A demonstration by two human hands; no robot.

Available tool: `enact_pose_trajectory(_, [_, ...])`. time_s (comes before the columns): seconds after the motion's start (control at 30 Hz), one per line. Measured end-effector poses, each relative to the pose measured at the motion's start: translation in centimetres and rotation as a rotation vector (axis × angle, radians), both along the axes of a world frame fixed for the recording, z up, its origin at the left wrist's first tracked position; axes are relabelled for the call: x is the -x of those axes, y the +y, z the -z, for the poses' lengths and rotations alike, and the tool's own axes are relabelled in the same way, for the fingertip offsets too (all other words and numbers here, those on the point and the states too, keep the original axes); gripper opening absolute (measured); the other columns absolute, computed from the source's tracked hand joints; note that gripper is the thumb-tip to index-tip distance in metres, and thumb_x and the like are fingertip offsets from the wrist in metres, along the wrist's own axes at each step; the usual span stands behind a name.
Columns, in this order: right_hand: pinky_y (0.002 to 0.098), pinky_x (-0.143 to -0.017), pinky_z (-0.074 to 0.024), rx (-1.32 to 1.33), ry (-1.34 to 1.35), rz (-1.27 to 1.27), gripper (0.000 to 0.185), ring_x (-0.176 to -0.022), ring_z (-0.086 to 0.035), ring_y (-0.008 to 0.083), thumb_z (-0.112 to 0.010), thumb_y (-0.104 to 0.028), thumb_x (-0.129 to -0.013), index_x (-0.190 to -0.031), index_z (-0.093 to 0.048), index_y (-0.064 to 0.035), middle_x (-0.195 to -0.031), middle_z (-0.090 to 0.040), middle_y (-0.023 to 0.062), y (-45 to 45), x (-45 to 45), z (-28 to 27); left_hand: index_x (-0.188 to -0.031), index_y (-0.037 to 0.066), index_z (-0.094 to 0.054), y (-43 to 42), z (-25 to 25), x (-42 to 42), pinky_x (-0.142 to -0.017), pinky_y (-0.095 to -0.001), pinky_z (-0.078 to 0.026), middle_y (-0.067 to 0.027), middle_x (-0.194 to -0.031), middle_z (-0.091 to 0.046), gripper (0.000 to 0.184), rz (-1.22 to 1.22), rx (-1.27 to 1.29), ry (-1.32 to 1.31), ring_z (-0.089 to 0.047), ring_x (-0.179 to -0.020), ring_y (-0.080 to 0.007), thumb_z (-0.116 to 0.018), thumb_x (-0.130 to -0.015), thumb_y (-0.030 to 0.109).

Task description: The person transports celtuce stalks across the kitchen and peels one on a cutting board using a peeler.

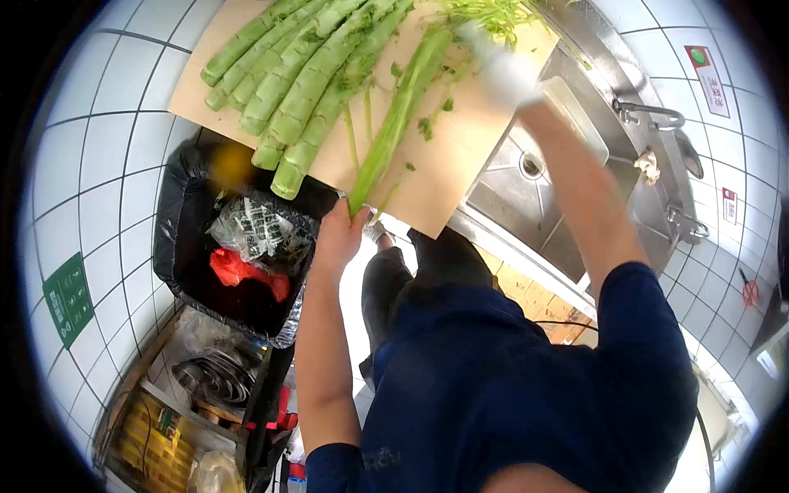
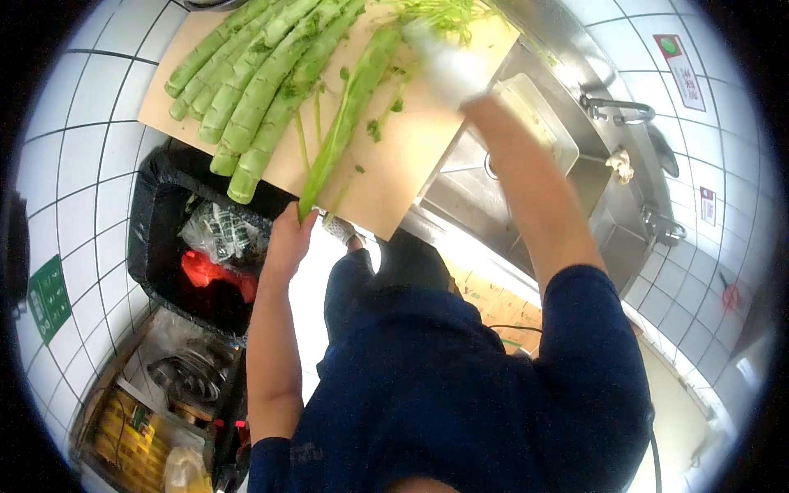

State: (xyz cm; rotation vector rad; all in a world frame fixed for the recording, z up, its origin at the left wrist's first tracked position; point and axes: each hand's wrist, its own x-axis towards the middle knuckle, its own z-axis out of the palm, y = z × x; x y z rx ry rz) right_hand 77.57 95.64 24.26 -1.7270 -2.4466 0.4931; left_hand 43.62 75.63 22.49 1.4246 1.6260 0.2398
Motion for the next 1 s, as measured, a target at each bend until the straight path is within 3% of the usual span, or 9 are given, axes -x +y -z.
enact_pose_trajectory(0.07, [0.0429, -0.053, -0.0542, -0.151, -0.114, 0.2, 0.053, -0.059, -0.066, 0.0275, -0.05, -0.005, -0.101, -0.151, -0.051, -0.0219, -0.076, -0.067, 0.0132, 2.7, -2.9, -2.4, -0.101, -0.007, -0.06, 0.5, -0.4, 0.3, -0.075, -0.0509, -0.051, -0.0313, -0.089, -0.067, 0.031, 0.017, -0.029, 0.014, -0.065, -0.087, -0.0499, -0.066, -0.101, 0.023])
enact_pose_trajectory(0.13, [0.0403, -0.056, -0.0558, -0.105, -0.294, 0.004, 0.061, -0.064, -0.067, 0.0278, -0.048, -0.005, -0.101, -0.159, -0.036, -0.0204, -0.079, -0.066, 0.013, 1.0, -2.2, -1.1, -0.1, -0.007, -0.059, 0.2, -0.2, 0.0, -0.074, -0.0514, -0.05, -0.0315, -0.089, -0.067, 0.032, -0.008, -0.004, 0.006, -0.065, -0.087, -0.0499, -0.067, -0.1, 0.024])
enact_pose_trajectory(0.2, [0.0423, -0.056, -0.0529, -0.242, 0.144, -0.246, 0.066, -0.064, -0.064, 0.0304, -0.048, -0.007, -0.1, -0.161, -0.033, -0.0274, -0.077, -0.061, 0.0119, -5.1, 0.8, 2.8, -0.106, -0.005, -0.061, 0.2, -0.2, 0.3, -0.083, -0.0576, -0.052, -0.0327, -0.096, -0.069, 0.033, 0.005, 0.038, -0.033, -0.065, -0.096, -0.0528, -0.066, -0.099, 0.027])
enact_pose_trajectory(0.37, [0.0435, -0.066, -0.0553, 0.287, 0.002, -0.343, 0.057, -0.076, -0.067, 0.0336, -0.048, -0.014, -0.103, -0.156, -0.043, -0.0362, -0.093, -0.064, 0.0165, -12.4, 7.7, -1.9, -0.105, -0.004, -0.06, 0.2, 0.2, 0.4, -0.083, -0.0584, -0.051, -0.0331, -0.098, -0.069, 0.032, 0.022, 0.024, 0.038, -0.065, -0.096, -0.0533, -0.067, -0.099, 0.026])
enact_pose_trajectory(0.4, [0.0428, -0.068, -0.0555, 0.345, 0.009, -0.295, 0.05, -0.079, -0.068, 0.0328, -0.048, -0.018, -0.104, -0.153, -0.048, -0.0298, -0.097, -0.066, 0.017, -11.1, 7.3, -2.9, -0.105, -0.004, -0.06, 0.2, 0.1, 0.4, -0.083, -0.0587, -0.051, -0.0332, -0.097, -0.069, 0.033, 0.014, 0.035, 0.035, -0.065, -0.096, -0.0535, -0.067, -0.099, 0.027])
enact_pose_trajectory(0.6, [0.0436, -0.064, -0.0597, -0.235, -0.329, 0.168, 0.057, -0.072, -0.071, 0.0311, -0.053, -0.01, -0.1, -0.155, -0.045, -0.0182, -0.093, -0.072, 0.0184, 7.2, -9.4, -0.4, -0.105, -0.004, -0.058, 0.0, -1.3, 0.1, -0.084, -0.0597, -0.05, -0.0338, -0.098, -0.069, 0.033, 0.012, 0.026, 0.078, -0.064, -0.097, -0.0547, -0.067, -0.098, 0.027])
enact_pose_trajectory(0.67, [0.046, -0.063, -0.058, -0.181, -0.236, 0.118, 0.058, -0.076, -0.072, 0.0331, -0.049, -0.012, -0.102, -0.158, -0.041, -0.0236, -0.103, -0.073, 0.023, 4.2, -6.5, -3.1, -0.105, -0.004, -0.058, -0.2, -0.7, 0.3, -0.085, -0.0599, -0.05, -0.0342, -0.098, -0.068, 0.033, 0.036, 0.042, 0.076, -0.064, -0.097, -0.0546, -0.066, -0.099, 0.027])
enact_pose_trajectory(0.8, [0.0443, -0.059, -0.0554, -0.077, -0.122, -0.214, 0.072, -0.07, -0.069, 0.0315, -0.049, -0.003, -0.098, -0.161, -0.034, -0.035, -0.082, -0.065, 0.0167, -3.8, -0.3, -1.2, -0.105, -0.004, -0.058, 0.0, -0.4, -0.1, -0.084, -0.0599, -0.05, -0.0342, -0.098, -0.068, 0.035, 0.061, 0.061, 0.13, -0.064, -0.096, -0.0544, -0.065, -0.1, 0.03])
enact_pose_trajectory(1.0, [0.0425, -0.064, -0.0557, 0.211, -0.04, -0.457, 0.072, -0.077, -0.069, 0.0316, -0.048, -0.001, -0.096, -0.16, -0.034, -0.0308, -0.091, -0.064, 0.0162, -7.9, 4.1, -1.8, -0.102, -0.003, -0.057, -0.4, -0.7, -0.3, -0.081, -0.0594, -0.051, -0.0339, -0.095, -0.068, 0.037, 0.059, 0.046, 0.148, -0.065, -0.093, -0.0541, -0.064, -0.101, 0.033])
